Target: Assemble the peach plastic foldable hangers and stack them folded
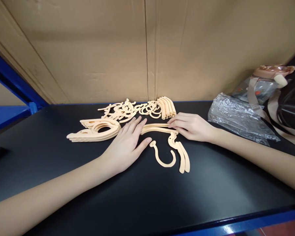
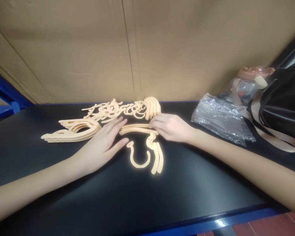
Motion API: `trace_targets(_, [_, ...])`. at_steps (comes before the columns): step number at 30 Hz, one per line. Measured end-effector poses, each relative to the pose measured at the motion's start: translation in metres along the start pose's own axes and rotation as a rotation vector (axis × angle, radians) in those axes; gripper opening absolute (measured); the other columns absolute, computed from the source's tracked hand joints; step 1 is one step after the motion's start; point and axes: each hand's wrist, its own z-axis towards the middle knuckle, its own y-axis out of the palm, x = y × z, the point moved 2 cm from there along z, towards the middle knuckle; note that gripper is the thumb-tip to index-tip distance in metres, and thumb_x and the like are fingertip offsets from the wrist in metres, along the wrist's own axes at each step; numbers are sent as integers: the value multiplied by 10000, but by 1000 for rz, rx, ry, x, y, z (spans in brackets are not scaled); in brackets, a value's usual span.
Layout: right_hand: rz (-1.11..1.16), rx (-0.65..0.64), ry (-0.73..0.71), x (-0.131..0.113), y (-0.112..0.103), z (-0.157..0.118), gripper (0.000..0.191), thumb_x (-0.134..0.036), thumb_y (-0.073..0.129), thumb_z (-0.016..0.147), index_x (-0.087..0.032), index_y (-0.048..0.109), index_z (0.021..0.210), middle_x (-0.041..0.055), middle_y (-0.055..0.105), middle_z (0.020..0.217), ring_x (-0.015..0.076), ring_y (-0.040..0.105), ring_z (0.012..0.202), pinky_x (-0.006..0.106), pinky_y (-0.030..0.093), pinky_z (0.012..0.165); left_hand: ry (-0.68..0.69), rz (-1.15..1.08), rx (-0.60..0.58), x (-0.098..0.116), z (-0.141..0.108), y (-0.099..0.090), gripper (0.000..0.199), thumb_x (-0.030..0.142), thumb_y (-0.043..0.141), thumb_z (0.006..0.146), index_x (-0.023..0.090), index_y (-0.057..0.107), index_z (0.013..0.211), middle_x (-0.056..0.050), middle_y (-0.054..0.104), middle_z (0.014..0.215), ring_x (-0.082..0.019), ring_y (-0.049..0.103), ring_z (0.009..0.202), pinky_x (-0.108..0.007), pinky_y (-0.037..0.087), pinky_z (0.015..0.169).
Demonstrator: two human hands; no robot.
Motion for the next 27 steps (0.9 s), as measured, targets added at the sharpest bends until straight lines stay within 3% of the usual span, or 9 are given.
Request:
trace_targets(3, [26, 17, 15, -2, -2, 0, 250, -215, 401, 969, -164, 640, 1026, 66, 680, 991, 176, 615, 902, 324, 502, 798, 4, 14, 34, -1, 1, 0, 566, 499, 304, 979, 149, 366, 1419, -117, 393, 1489, -282, 292, 1405, -518, 275, 1137])
trace_targets(8, [15, 44, -38, -5, -4, 0, 215, -312, 490, 931, -163, 631, 997, 43, 671, 880, 150, 591, 767, 280, 475, 709, 47, -34, 90, -1, 2, -2, 347, 347, 333, 981, 171, 515, 1218, -90, 583, 1215, -253, 523, 1143, -453, 432, 991])
trace_targets(13, [-82, 45, -110, -8, -4, -1, 229, -310, 477, 938, -155, 633, 1003, 33, 669, 829, 144, 589, 720, 274, 460, 665, 72, 3, 88, 1, 1, -4, 272, 312, 346, 979, 191, 538, 1129, -75, 601, 1103, -256, 540, 1027, -448, 450, 903])
trace_targets(20, [-380, 184, -258, -18, -11, -2, 183, -218, 481, 937, -130, 634, 985, 23, 681, 778, 142, 577, 668, 290, 427, 589, 68, 38, 138, 4, 1, -6, 255, 365, 389, 977, 182, 517, 1100, -76, 594, 1077, -253, 539, 981, -450, 431, 872])
trace_targets(23, [-436, 197, -283, -27, -19, -2, 150, -241, 519, 920, -158, 644, 914, 2, 633, 695, 137, 537, 623, 294, 408, 558, 182, 17, 174, 10, -2, -10, 257, 352, 403, 973, 180, 521, 1123, -79, 586, 1068, -241, 535, 970, -409, 439, 846])
trace_targets(27, [-489, 192, -356, -47, -30, 1, 165, -248, 539, 909, -190, 637, 789, -13, 556, 617, 131, 486, 578, 296, 401, 546, 509, 7, 157, 22, -9, -15, 233, 343, 492, 935, 190, 599, 1074, -72, 580, 1023, -214, 514, 904, -340, 438, 775])
